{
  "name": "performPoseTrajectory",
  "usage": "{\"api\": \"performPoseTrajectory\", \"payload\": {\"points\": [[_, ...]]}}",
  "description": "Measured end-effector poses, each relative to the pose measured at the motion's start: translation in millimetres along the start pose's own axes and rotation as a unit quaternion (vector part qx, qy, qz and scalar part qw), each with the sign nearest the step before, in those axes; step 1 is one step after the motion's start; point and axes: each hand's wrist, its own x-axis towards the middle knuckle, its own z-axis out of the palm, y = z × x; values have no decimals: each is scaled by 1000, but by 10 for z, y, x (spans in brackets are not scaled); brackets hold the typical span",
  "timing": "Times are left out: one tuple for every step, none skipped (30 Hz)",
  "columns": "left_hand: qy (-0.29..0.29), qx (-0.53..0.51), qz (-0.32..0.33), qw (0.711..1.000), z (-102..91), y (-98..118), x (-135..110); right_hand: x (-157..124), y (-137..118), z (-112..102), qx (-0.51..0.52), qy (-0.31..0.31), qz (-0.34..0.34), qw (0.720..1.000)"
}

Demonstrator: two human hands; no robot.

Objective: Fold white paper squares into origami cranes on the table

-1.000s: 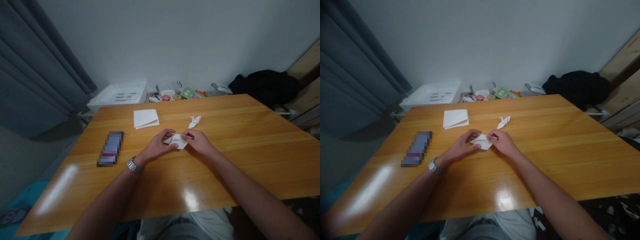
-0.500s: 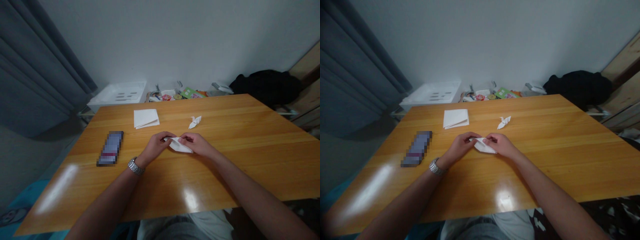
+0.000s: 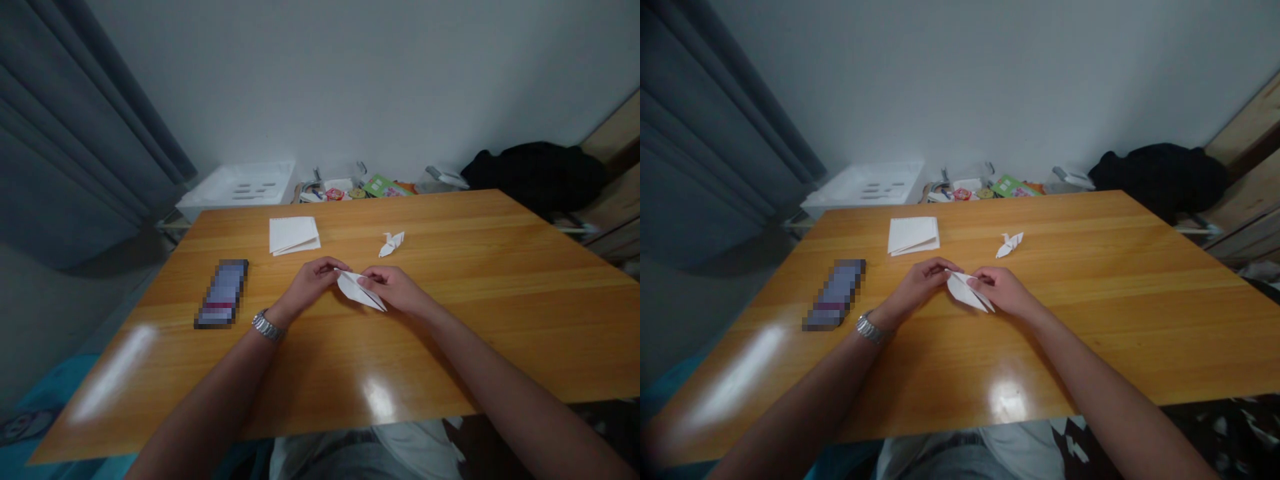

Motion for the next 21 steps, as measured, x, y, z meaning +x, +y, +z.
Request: {"api": "performPoseTrajectory", "payload": {"points": [[5,-5,-1,1000,7,-6,-1,3,5,2,1,-1,0,1000],[9,-8,-1,1000,15,-12,-2,6,9,5,3,-2,0,1000],[11,-10,1,1000,23,-17,-4,9,13,10,5,-3,-2,1000],[13,-11,5,1000,31,-21,-7,11,14,16,5,-4,-5,1000],[13,-9,9,1000,37,-24,-10,12,14,24,5,-5,-8,1000],[12,-5,12,1000,43,-25,-13,12,11,32,3,-6,-11,1000],[13,1,13,1000,48,-24,-15,11,6,40,1,-8,-12,1000],[16,6,12,1000,52,-22,-16,8,0,48,-3,-10,-13,1000],[20,9,9,1000,56,-19,-16,4,-7,55,-6,-12,-12,1000],[26,8,5,1000,59,-16,-15,-1,-15,61,-8,-13,-11,1000],[30,6,1,1000,63,-13,-13,-6,-23,66,-11,-12,-10,1000],[34,3,-2,999,66,-12,-10,-11,-30,70,-15,-11,-10,1000],[38,0,-3,999,69,-12,-6,-16,-36,73,-19,-10,-12,1000],[42,-1,-3,999,73,-14,-3,-21,-41,76,-21,-10,-13,1000],[47,-1,-1,999,78,-16,0,-24,-46,80,-23,-11,-14,1000],[54,-2,0,999,83,-19,1,-27,-50,84,-24,-12,-15,1000],[61,-4,1,998,89,-22,2,-28,-53,88,-23,-12,-14,1000],[65,-6,1,998,95,-23,1,-29,-56,92,-23,-11,-14,1000],[65,-7,3,998,100,-23,-1,-28,-57,97,-23,-8,-13,1000],[61,-7,6,998,104,-22,-3,-27,-58,100,-24,-4,-13,1000],[56,-4,10,998,107,-19,-6,-26,-57,104,-25,0,-12,1000]]}}
